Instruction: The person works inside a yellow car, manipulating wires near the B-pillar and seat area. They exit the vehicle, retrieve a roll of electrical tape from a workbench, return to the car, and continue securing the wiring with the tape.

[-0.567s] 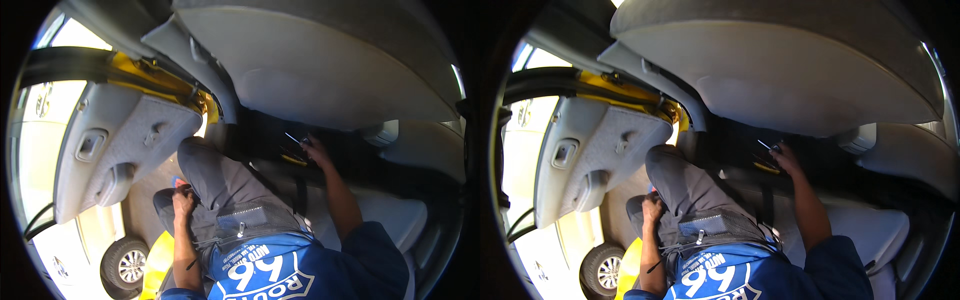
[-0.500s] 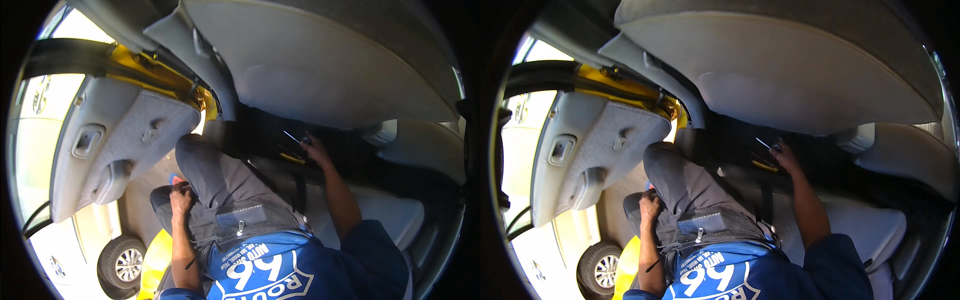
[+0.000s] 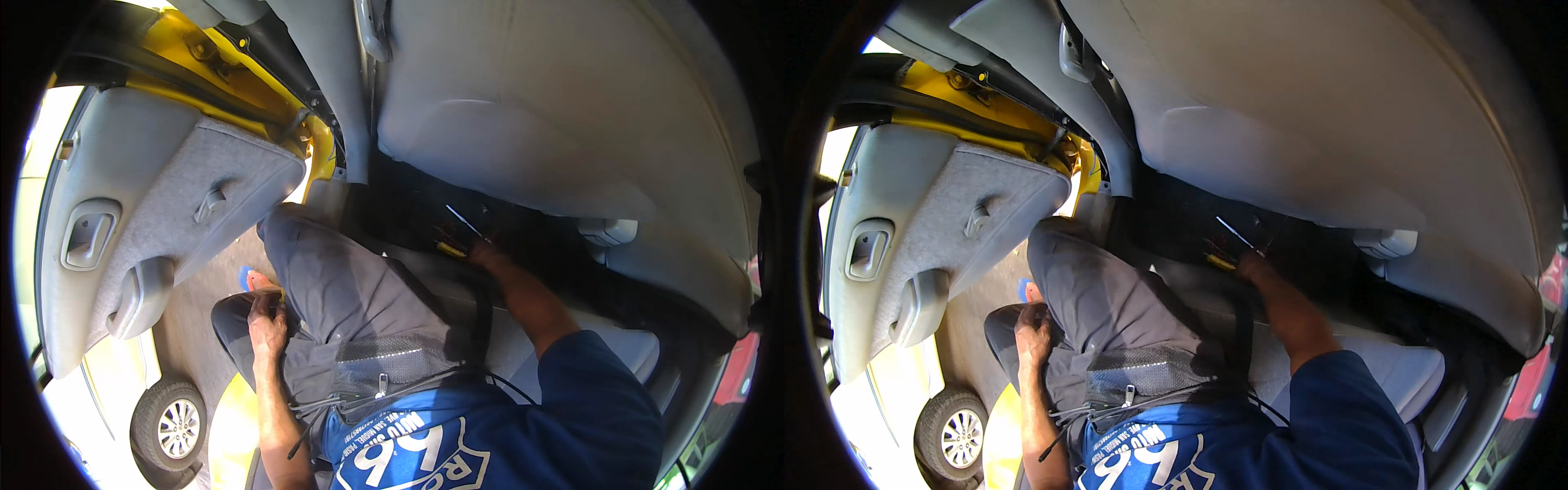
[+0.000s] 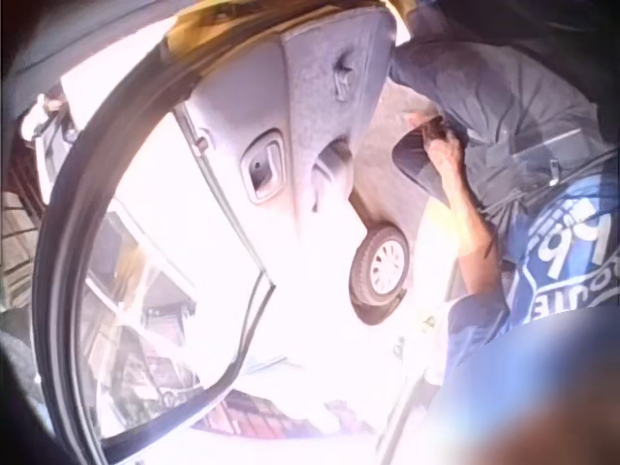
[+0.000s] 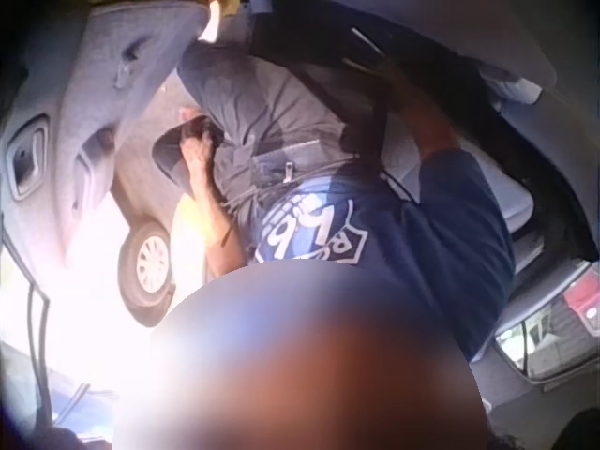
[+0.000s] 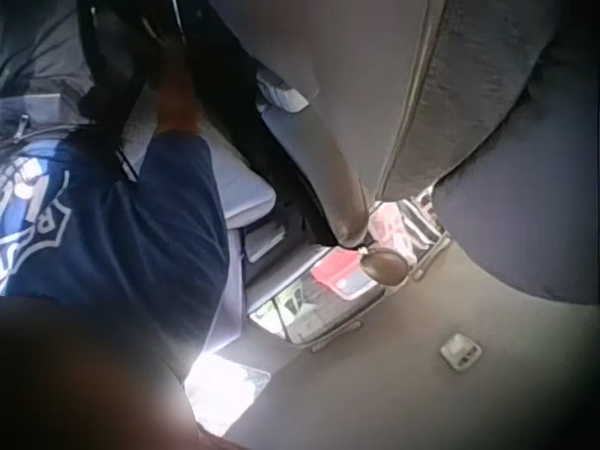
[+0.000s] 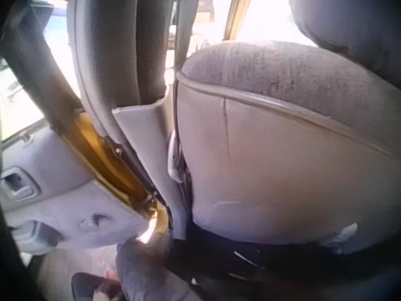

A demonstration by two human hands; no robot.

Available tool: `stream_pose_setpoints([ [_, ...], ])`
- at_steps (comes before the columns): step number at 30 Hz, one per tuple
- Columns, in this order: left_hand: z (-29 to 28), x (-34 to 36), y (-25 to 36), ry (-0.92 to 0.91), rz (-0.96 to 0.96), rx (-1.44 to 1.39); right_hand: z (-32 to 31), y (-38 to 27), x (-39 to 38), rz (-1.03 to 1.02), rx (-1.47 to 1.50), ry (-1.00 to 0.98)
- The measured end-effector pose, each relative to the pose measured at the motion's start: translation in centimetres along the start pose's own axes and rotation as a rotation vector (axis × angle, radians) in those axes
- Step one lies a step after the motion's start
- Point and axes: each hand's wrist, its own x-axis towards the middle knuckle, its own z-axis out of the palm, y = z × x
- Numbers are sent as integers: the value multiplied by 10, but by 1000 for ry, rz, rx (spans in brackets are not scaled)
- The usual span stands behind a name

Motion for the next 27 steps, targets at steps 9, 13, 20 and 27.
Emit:
stream_pose_setpoints([
  [9,7,4,19,-145,-82,160,13,7,-9,114,56,62],
  [13,1,-4,25,-118,-36,262,-1,13,-17,312,270,312],
  [20,-19,-19,41,17,26,-6,10,18,0,304,51,218],
  [27,-56,-64,49,189,-119,-117,31,24,24,75,-260,203],
])
